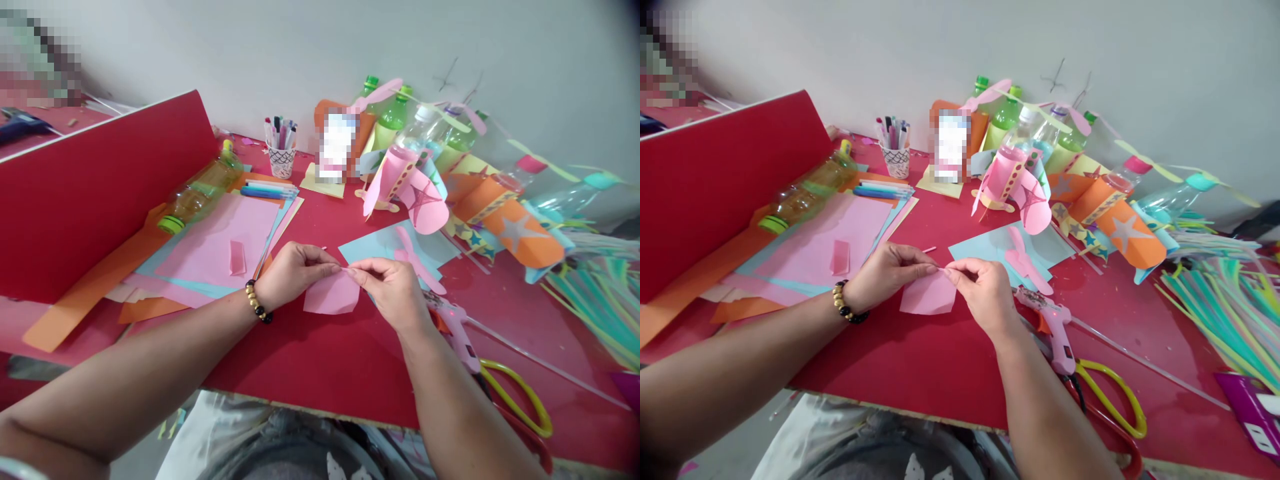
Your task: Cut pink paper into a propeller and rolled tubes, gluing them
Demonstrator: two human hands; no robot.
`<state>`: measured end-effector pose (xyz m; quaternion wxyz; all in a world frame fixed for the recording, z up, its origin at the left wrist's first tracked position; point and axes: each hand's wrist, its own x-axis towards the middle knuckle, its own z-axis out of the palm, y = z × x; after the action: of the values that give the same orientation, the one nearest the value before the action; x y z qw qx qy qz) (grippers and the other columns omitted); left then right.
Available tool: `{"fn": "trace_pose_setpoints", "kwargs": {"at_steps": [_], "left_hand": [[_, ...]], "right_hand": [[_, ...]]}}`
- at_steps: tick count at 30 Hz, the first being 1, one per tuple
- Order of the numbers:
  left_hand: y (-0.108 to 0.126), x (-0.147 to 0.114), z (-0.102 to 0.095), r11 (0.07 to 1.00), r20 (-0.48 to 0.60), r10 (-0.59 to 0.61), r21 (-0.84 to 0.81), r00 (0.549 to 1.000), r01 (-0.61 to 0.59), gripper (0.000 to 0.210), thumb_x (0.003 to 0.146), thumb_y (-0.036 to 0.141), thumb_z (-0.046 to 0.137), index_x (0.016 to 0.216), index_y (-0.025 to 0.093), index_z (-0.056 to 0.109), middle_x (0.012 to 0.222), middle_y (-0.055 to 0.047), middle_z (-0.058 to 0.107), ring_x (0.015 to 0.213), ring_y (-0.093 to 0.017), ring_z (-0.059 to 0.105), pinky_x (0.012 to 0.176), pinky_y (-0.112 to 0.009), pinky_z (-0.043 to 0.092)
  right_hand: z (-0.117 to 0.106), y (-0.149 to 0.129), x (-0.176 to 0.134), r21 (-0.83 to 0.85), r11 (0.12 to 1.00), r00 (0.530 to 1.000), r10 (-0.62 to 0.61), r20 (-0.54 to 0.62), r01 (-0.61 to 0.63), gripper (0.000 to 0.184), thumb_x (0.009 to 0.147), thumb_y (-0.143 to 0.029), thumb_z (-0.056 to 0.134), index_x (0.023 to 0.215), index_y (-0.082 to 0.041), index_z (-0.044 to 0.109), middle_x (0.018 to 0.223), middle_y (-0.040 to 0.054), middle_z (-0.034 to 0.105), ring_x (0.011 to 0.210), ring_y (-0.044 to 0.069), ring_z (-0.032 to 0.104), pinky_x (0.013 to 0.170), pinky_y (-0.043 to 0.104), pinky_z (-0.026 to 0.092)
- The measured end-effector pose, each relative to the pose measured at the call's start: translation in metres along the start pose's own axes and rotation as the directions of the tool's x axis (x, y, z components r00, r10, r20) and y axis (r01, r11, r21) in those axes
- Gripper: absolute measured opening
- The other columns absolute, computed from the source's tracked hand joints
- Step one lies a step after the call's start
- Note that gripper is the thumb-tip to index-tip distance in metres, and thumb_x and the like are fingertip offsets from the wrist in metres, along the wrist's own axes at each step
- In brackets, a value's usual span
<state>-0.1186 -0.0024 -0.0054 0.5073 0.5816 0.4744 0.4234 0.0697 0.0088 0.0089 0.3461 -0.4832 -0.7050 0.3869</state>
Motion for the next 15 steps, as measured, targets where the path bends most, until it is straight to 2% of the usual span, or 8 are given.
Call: {"fn": "trace_pose_setpoints", "kwargs": {"at_steps": [10,15], "left_hand": [[-0.0007,0.0003,0.0,0.999,0.016,-0.002,-0.032,1.0,0.003,0.025,0.073,0.038,0.065,0.081,0.014,0.071,0.081,-0.006,0.071,0.072,-0.016,0.063,0.066,-0.025,0.05],[-0.0008,0.0021,-0.003,0.992,0.005,-0.031,-0.125,1.0,0.031,0.029,0.072,0.038,0.066,0.089,0.014,0.07,0.085,-0.008,0.071,0.074,-0.017,0.064,0.067,-0.027,0.051]], "right_hand": [[0.0006,-0.0021,-0.0009,0.0,0.999,0.999,-0.044,-0.003,0.044,0.017,0.078,-0.033,0.06,0.081,-0.02,0.071,0.074,0.0018,0.069,0.069,0.016,0.061,0.062,0.026,0.047],[-0.0028,0.0012,0.0006,0.046,0.999,0.999,-0.012,-0.047,0.014,0.019,0.079,-0.033,0.058,0.08,-0.018,0.07,0.07,0.002,0.067,0.065,0.015,0.059,0.061,0.026,0.047]]}}
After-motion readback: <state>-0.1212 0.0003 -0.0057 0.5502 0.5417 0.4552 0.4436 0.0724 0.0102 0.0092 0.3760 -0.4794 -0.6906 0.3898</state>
